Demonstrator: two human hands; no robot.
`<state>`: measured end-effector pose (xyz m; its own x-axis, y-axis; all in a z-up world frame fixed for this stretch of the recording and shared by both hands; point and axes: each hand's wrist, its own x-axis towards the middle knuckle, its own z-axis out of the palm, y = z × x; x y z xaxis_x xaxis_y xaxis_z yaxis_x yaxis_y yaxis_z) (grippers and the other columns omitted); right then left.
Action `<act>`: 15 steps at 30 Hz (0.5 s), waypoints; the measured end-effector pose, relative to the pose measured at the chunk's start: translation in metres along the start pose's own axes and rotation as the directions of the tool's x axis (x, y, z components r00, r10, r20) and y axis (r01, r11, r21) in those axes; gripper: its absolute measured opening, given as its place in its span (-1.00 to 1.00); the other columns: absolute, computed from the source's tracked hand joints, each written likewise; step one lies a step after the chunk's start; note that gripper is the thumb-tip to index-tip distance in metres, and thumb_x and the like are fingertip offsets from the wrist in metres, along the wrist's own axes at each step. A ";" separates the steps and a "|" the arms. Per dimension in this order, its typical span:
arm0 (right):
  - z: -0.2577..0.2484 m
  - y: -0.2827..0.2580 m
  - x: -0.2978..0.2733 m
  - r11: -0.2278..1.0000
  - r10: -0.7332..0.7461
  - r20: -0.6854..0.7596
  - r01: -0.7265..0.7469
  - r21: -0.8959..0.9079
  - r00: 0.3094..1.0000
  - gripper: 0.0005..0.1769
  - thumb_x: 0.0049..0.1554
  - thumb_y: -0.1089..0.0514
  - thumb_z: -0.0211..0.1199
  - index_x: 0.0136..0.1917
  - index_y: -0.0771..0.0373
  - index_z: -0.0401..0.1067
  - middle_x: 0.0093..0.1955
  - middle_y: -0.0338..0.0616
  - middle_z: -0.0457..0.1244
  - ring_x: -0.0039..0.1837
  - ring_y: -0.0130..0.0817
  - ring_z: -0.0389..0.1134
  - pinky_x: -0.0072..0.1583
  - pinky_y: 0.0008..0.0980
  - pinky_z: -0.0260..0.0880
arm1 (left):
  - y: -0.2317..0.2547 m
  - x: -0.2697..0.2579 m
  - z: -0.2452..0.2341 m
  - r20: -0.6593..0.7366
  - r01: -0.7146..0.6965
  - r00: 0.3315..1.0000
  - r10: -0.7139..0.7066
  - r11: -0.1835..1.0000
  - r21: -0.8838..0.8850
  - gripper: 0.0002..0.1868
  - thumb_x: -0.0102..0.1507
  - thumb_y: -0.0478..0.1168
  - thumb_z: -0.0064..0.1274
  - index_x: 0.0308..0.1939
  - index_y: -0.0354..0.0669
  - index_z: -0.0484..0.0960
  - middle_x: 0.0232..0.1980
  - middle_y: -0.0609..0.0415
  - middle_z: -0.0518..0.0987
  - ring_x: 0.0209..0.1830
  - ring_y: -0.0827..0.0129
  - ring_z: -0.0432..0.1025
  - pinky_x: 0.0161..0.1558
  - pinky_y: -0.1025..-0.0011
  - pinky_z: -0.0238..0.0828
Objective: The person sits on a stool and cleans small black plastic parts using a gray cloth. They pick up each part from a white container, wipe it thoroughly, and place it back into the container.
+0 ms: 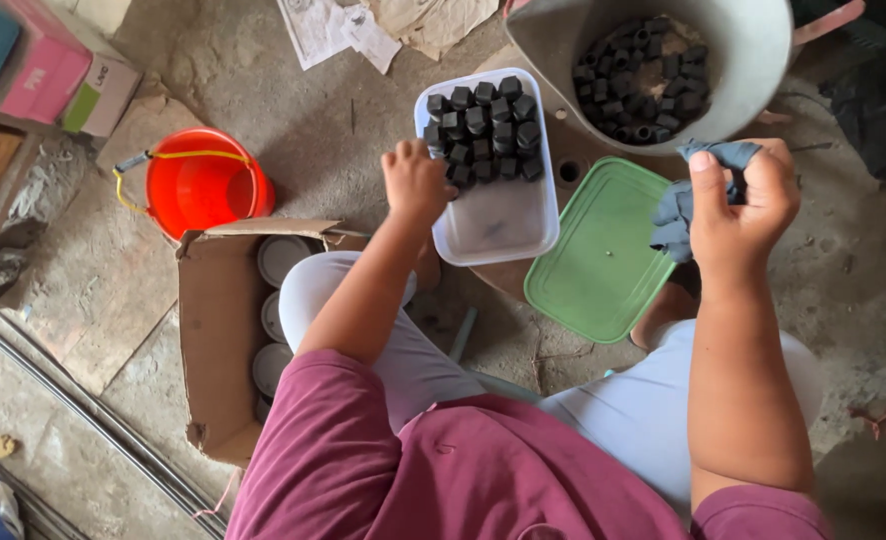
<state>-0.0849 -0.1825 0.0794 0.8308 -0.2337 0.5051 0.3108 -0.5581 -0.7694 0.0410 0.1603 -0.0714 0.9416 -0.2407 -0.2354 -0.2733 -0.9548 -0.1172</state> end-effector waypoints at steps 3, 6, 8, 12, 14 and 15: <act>-0.001 0.007 -0.002 1.000 -0.015 -0.001 0.015 -0.014 1.000 -0.93 0.34 0.51 0.27 0.03 0.59 0.39 0.02 0.11 0.22 -0.07 -0.19 0.13 0.05 -0.24 0.23 | 0.006 -0.008 0.034 -0.109 -0.053 0.992 0.060 0.996 0.066 -0.37 -0.02 0.24 0.35 -0.08 -0.12 0.74 0.35 -0.12 0.30 0.33 -0.03 0.07 0.48 -0.16 -0.29; -0.002 0.004 -0.003 1.000 -0.014 -0.008 0.014 -0.017 1.000 -0.92 0.35 0.51 0.29 0.04 0.60 0.40 0.02 0.11 0.23 -0.08 -0.21 0.14 0.03 -0.26 0.26 | 0.011 -0.006 0.039 0.054 -0.027 0.998 0.021 0.993 0.113 -0.31 0.10 0.25 0.24 0.10 -0.17 0.67 0.61 -0.18 0.16 0.66 -0.13 -0.28 0.50 -0.29 -0.56; -0.003 0.004 -0.004 0.999 -0.028 -0.001 0.028 -0.025 1.000 -0.92 0.35 0.52 0.29 0.04 0.60 0.40 0.01 0.11 0.23 -0.09 -0.21 0.13 0.03 -0.26 0.25 | 0.011 -0.006 0.047 -0.016 -0.018 1.000 0.019 0.997 0.076 -0.53 0.19 0.06 0.09 0.00 -0.20 0.70 0.54 -0.18 0.24 0.61 -0.13 -0.14 0.51 -0.27 -0.55; -0.004 0.008 -0.006 0.999 -0.010 0.004 0.010 -0.031 1.000 -0.92 0.34 0.53 0.29 0.04 0.58 0.39 0.01 0.09 0.22 -0.07 -0.21 0.11 0.05 -0.25 0.23 | 0.011 -0.007 0.055 -0.243 -0.045 0.970 0.032 0.998 -0.045 -0.74 0.24 -0.19 -0.03 -0.19 -0.23 0.73 0.36 -0.20 0.43 0.37 -0.07 0.16 0.55 -0.19 -0.42; -0.005 0.009 -0.005 0.999 -0.016 0.005 0.016 -0.034 1.000 -0.92 0.34 0.53 0.29 0.04 0.58 0.39 0.01 0.09 0.22 -0.06 -0.20 0.11 0.06 -0.25 0.24 | 0.009 -0.008 0.051 -0.337 -0.095 0.937 0.088 0.995 -0.004 -0.78 0.21 -0.16 0.00 -0.26 -0.17 0.72 0.15 -0.15 0.47 0.16 0.01 0.19 0.37 -0.06 -0.22; -0.004 0.009 -0.006 0.999 -0.018 0.003 0.018 -0.037 1.000 -0.92 0.34 0.53 0.29 0.04 0.58 0.40 0.01 0.10 0.22 -0.06 -0.19 0.12 0.07 -0.24 0.24 | 0.007 -0.009 0.049 -0.424 -0.143 0.894 0.148 0.989 0.045 -0.81 0.18 -0.14 0.04 -0.33 -0.11 0.71 -0.05 -0.10 0.51 -0.06 0.08 0.21 0.19 0.06 -0.01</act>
<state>-0.0889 -0.1896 0.0714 0.8266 -0.2211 0.5175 0.3086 -0.5910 -0.7453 0.0206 0.1648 -0.1178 0.8842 -0.4304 0.1813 -0.4133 -0.9019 -0.1253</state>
